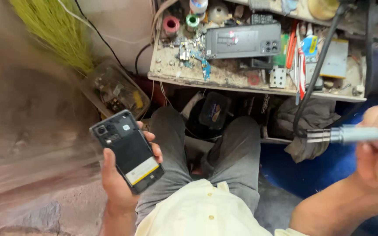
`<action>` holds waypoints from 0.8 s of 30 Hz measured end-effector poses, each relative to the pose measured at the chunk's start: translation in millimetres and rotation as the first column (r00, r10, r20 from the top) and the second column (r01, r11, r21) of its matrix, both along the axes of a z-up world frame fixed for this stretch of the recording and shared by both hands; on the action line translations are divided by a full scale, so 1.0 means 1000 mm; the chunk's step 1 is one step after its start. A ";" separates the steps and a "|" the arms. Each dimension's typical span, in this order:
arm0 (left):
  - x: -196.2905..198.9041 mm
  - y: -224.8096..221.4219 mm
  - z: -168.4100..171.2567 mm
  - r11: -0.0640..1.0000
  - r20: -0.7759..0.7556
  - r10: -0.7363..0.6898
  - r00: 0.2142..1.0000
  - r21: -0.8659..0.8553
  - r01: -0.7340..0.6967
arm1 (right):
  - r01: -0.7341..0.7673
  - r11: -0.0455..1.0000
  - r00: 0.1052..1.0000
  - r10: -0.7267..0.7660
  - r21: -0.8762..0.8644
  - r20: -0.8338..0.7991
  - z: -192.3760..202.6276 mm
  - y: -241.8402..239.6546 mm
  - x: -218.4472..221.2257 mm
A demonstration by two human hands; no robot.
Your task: The person holds a disassembled smartphone, connects a charging cable, and uses a small screwdriver to work on the back of the device. They repeatedly probe the rear camera area and battery connector region while the phone remains powered on.
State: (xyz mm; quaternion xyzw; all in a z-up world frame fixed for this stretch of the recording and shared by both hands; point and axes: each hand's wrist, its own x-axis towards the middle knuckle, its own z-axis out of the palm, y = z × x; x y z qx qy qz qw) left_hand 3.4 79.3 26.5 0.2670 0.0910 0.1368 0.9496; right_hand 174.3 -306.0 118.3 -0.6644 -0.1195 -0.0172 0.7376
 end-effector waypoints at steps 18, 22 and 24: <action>0.007 0.006 -0.043 0.972 -0.045 0.029 0.999 -0.233 -0.039 | -0.222 0.972 0.272 0.144 0.083 -0.952 -0.405 0.142 -0.055; 0.023 0.002 -0.062 0.955 -0.055 -0.038 0.998 -0.297 0.020 | -0.088 0.995 0.292 -0.010 -0.038 -0.956 -0.444 0.122 -0.026; 0.026 0.000 -0.072 0.957 -0.088 -0.065 0.994 -0.287 0.037 | -0.028 0.986 0.307 -0.148 -0.164 -0.940 -0.457 0.110 -0.013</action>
